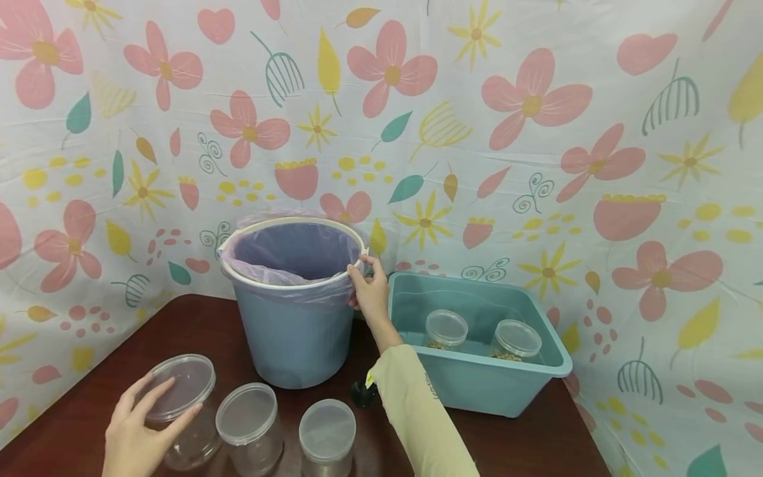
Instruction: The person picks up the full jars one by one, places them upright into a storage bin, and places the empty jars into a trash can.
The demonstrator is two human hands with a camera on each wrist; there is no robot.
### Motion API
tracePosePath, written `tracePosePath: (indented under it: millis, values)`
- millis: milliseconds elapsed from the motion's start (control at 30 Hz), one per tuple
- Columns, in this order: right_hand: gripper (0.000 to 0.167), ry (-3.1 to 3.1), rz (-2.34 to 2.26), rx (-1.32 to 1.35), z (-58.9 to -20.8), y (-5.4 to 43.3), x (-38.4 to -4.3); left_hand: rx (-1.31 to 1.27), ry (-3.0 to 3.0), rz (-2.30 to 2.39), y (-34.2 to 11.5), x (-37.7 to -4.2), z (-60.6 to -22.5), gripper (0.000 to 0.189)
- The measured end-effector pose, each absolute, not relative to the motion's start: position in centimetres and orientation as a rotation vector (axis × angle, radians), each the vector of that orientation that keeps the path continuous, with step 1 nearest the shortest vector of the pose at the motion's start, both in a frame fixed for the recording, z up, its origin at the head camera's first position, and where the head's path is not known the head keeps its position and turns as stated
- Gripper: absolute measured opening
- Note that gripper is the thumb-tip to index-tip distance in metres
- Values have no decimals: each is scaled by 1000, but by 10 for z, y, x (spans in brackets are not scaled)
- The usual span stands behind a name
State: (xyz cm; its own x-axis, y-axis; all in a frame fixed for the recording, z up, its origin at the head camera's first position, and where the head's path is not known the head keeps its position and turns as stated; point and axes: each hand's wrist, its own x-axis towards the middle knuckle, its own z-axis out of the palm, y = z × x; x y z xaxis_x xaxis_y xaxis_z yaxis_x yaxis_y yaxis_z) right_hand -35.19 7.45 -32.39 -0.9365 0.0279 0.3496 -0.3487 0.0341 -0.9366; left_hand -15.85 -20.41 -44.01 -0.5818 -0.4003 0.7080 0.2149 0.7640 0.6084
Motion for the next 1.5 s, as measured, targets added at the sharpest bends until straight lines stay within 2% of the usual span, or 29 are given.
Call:
tracePosePath:
  millis: [667,800,1100,1300,1400,1500]
  values:
    - [41,-2097,1978,354,-319,67,-348,123,-1806,-835,-207,-163,-429,55]
    - [42,-2098,1971,354,-319,69,-347,78,-1729,-867,-216,-177,-443,61]
    - [41,-2092,1949,330,-322,71,-348,49,-1776,-794,-209,-167,-410,55]
    - [41,-2082,1936,330,-324,74,-350,-23,-1680,-788,-239,-199,-445,67]
    - [40,-2081,1937,330,-324,76,-350,-25,-1705,-770,-235,-194,-429,65]
    - [40,-2081,1939,327,-324,77,-350,-38,-1718,-750,-219,-177,-395,58]
